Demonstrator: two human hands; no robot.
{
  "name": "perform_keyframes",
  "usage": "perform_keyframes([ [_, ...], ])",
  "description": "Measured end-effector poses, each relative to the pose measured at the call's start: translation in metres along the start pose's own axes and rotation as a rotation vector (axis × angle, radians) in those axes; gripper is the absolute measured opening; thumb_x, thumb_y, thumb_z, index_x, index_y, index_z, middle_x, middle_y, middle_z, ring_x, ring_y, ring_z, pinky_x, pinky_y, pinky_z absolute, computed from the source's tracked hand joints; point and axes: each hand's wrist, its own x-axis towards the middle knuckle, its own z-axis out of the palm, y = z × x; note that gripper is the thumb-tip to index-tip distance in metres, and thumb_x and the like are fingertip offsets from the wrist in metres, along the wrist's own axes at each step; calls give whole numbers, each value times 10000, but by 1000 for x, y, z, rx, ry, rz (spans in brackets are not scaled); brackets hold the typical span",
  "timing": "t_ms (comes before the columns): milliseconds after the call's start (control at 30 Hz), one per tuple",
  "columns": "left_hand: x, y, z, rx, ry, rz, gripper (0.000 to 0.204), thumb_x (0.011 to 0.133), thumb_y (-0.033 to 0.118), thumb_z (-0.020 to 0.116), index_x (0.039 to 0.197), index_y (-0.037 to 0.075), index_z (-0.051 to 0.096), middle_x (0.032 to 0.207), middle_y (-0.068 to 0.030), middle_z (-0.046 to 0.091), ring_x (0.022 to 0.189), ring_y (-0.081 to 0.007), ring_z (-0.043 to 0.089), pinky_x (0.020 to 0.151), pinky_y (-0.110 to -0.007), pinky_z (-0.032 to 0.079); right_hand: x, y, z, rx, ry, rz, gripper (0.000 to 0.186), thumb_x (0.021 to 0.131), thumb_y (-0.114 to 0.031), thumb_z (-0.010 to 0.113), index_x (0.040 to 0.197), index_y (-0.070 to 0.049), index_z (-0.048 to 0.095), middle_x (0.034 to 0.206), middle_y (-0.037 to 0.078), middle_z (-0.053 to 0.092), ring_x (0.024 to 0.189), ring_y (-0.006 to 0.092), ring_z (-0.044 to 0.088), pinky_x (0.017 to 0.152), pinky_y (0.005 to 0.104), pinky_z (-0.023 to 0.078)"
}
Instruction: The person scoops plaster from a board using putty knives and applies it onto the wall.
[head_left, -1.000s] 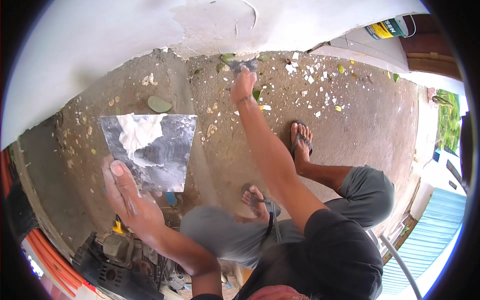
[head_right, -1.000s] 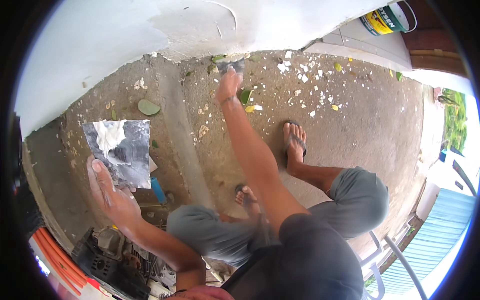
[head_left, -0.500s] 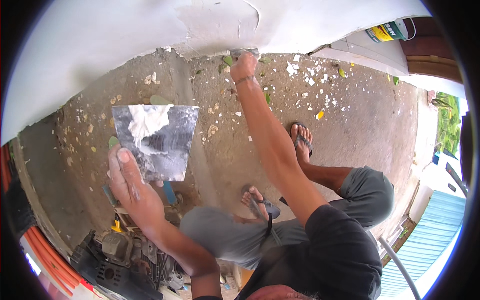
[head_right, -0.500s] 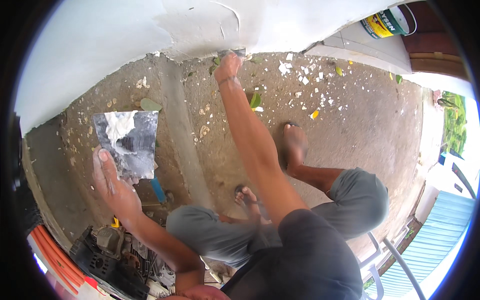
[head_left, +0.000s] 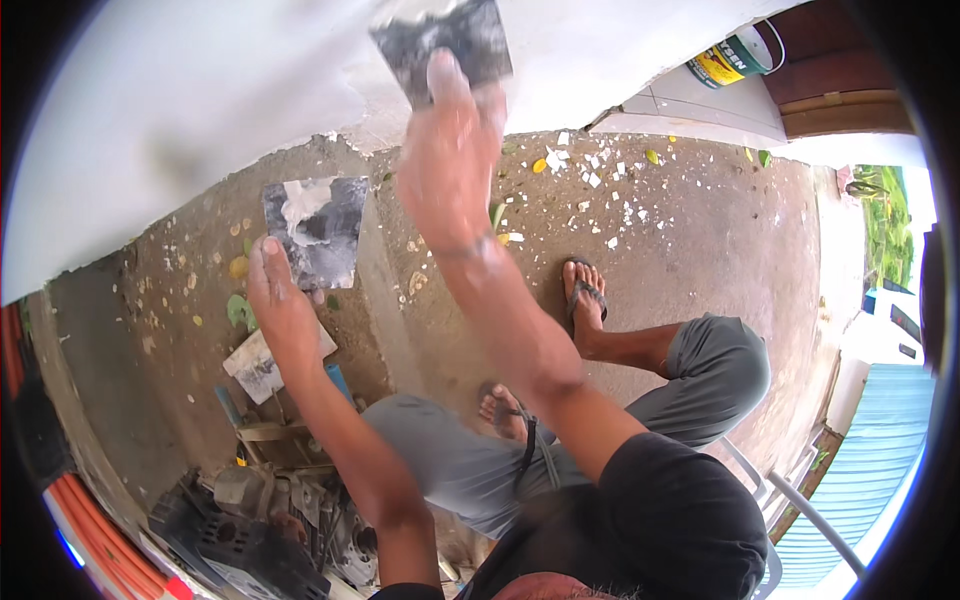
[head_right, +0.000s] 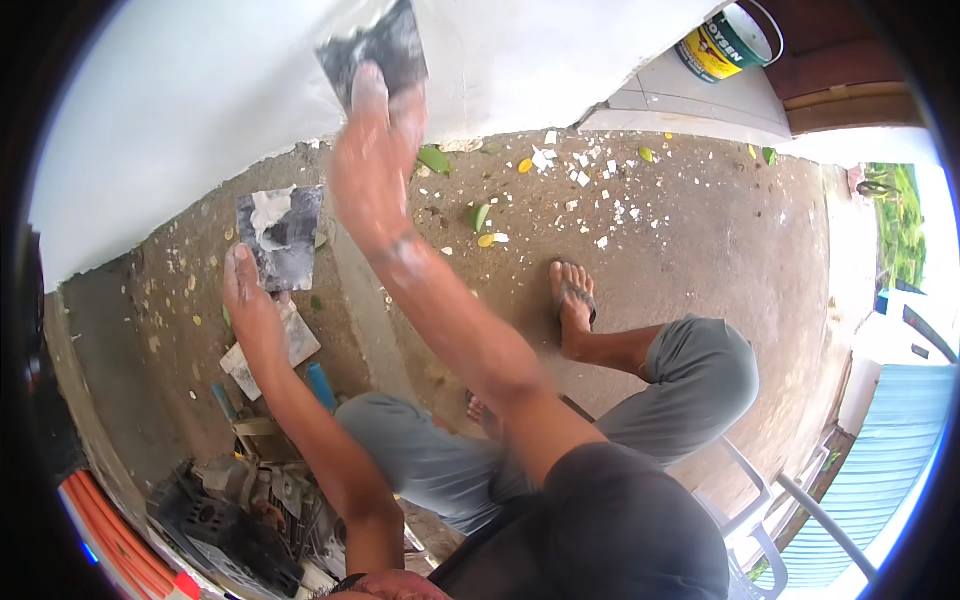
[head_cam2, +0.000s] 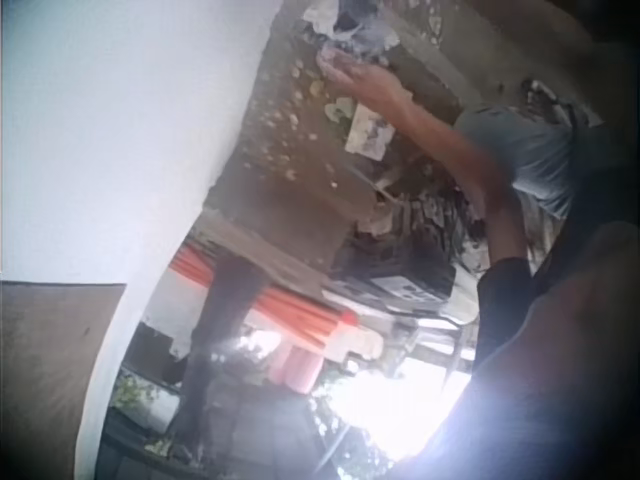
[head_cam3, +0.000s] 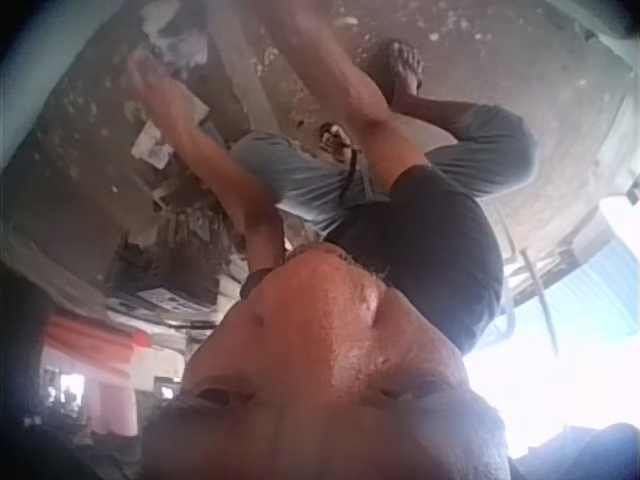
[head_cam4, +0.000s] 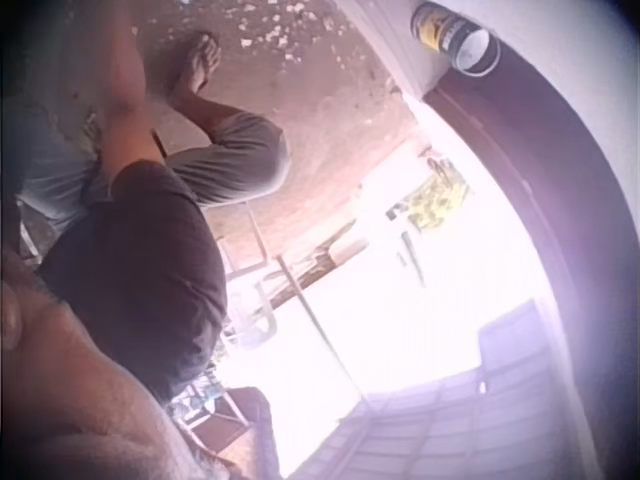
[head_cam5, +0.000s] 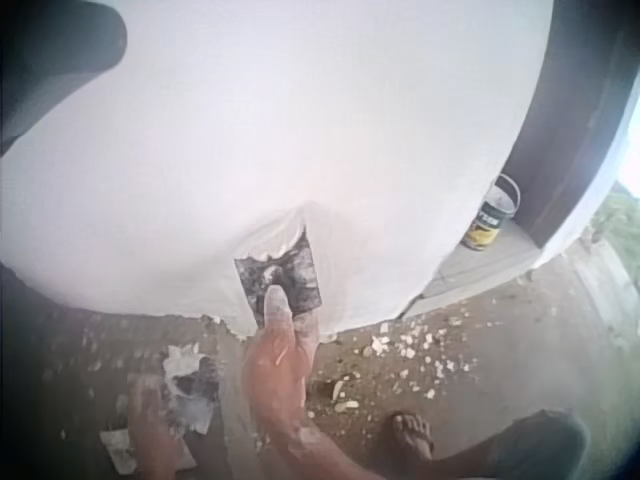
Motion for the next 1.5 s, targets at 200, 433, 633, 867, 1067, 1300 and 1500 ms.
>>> perform_keyframes([
  [200,-12,7,-5,-93,83,-49,516,946,512,477,1198,66,542,929,-28,564,752,-125,512,542,-254,408,-16,146,-83,433,183,456,150,910,-140,533,897,2,580,888,77,599,759,146,545,674,284,458],
  [433,-46,15,-35,138,111,92,451,975,421,454,1158,18,539,866,-36,549,670,-105,484,468,-240,367,25,307,-108,454,444,773,79,873,-77,530,890,-18,580,778,28,523,662,131,480,564,330,399],
  [633,-54,10,-41,97,115,124,447,986,388,458,1142,-23,534,833,-52,541,642,-97,483,453,-238,361,45,351,-106,303,382,772,98,854,-91,543,907,-33,601,770,33,529,671,138,482,538,315,373],
  [867,-42,14,-26,141,-66,169,430,997,382,435,1118,-16,548,866,-57,546,667,-90,492,468,-243,366,58,294,-90,706,380,690,203,884,39,476,1080,45,525,1039,125,581,904,245,605,795,352,552],
  [1067,-1,-25,-7,353,-116,427,406,1010,357,388,1101,-7,542,838,-154,595,726,-293,557,660,-395,444,50,153,-50,746,366,735,185,892,61,460,1074,75,492,1037,148,553,945,253,590,867,357,546],
  [1300,22,-35,23,428,-245,390,466,1012,331,378,1193,-75,519,1104,-287,597,1058,-446,549,905,-429,416,54,-24,-23,696,133,485,48,913,-72,523,886,-33,519,753,7,496,603,78,462,479,237,373],
  [1500,20,-27,10,321,-197,385,475,1011,338,375,1197,-76,520,1107,-294,593,1055,-434,558,896,-429,420,35,-58,-66,490,-49,300,136,921,-82,489,993,6,565,876,49,577,687,103,504,573,236,416],
])
